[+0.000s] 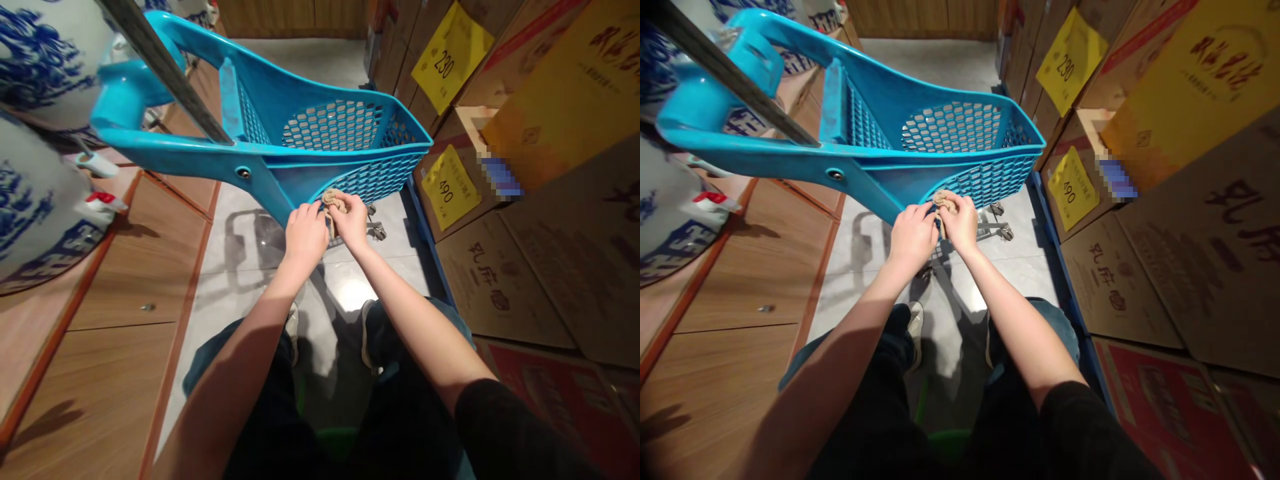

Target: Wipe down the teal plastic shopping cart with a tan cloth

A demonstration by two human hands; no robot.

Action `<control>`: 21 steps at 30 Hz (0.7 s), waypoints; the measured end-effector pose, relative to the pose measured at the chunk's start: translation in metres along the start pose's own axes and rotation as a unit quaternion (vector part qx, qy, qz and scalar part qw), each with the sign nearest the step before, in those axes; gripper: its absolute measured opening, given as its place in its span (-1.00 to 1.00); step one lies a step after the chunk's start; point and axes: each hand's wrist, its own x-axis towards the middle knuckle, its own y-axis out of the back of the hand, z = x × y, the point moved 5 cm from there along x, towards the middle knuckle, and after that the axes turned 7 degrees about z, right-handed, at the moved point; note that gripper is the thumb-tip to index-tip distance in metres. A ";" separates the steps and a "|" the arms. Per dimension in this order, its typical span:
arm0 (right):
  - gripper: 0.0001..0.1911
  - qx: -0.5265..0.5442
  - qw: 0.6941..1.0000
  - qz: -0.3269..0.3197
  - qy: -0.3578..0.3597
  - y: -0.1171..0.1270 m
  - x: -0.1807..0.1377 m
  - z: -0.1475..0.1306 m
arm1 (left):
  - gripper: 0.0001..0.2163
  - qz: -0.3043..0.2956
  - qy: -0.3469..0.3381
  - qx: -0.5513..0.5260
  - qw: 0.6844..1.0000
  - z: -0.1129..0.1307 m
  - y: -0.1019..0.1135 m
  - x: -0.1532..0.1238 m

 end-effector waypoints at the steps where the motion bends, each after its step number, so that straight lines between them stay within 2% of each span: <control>1: -0.78 -0.014 1.000 -0.017 -0.008 0.001 -0.002 0.001 | -0.57 0.003 -0.006 -0.001 1.000 0.000 -0.001 -0.002; 4: -0.75 -0.058 0.995 -0.080 -0.021 0.003 -0.005 -0.003 | -0.58 0.009 -0.018 -0.005 1.000 -0.002 -0.003 -0.006; 10: -0.65 -0.098 0.987 -0.089 0.091 0.017 -0.002 -0.038 | -0.57 0.003 -0.024 -0.003 1.000 -0.003 -0.003 -0.006; 16: -0.67 -0.237 0.956 -0.161 0.069 0.009 -0.015 -0.037 | -0.58 0.018 -0.030 -0.007 0.999 -0.003 -0.001 -0.003; 21: -0.66 -0.212 0.961 -0.117 0.133 0.018 -0.012 -0.054 | -0.60 0.042 -0.016 -0.015 0.999 -0.006 0.012 -0.005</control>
